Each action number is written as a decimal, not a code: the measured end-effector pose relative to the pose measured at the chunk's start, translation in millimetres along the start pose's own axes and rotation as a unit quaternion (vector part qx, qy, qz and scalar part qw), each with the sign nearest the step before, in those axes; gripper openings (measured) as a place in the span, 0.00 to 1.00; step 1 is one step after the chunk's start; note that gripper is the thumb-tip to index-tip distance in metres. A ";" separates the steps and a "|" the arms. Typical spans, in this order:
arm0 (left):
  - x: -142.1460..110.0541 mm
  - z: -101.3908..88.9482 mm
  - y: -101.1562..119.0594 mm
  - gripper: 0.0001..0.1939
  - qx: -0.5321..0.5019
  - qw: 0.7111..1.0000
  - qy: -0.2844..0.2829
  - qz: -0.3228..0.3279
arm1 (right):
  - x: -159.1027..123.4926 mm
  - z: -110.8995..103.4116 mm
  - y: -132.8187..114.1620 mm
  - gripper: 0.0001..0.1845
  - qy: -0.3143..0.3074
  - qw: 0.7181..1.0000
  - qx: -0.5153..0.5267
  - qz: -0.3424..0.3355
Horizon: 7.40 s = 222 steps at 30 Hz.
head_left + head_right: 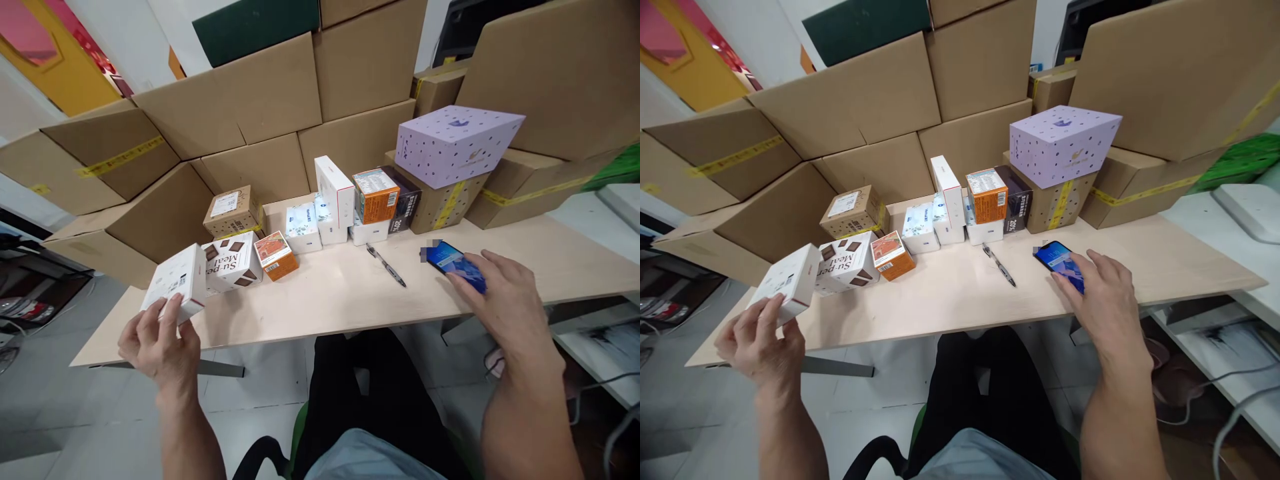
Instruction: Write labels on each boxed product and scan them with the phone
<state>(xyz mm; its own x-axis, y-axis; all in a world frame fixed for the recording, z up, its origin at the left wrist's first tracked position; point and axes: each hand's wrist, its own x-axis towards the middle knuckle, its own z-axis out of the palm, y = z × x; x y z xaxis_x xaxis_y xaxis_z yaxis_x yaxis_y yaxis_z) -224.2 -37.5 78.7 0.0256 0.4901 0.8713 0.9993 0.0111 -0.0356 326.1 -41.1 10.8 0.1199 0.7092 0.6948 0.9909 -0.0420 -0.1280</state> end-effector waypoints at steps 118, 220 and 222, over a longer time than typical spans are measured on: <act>-38.9 37.4 184.2 0.15 -0.680 0.672 -0.229 -0.186 | -13.8 22.5 -165.0 0.18 -0.127 0.827 0.541 0.084; -35.7 35.9 185.4 0.19 -0.576 0.762 -0.293 -0.021 | 41.2 -0.7 -131.3 0.07 -0.376 0.901 0.205 0.074; -36.4 35.9 185.0 0.19 -0.577 0.762 -0.293 -0.023 | 42.9 2.1 -136.0 0.08 -0.377 0.909 0.161 0.069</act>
<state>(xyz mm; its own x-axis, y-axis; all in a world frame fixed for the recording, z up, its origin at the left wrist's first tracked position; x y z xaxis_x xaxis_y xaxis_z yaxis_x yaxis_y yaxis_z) -41.3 -21.9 22.8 0.3113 0.8211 0.4784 0.3667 -0.5683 0.7366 196.3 -3.5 56.5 0.0458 0.9989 -0.0114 0.8855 -0.0459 -0.4623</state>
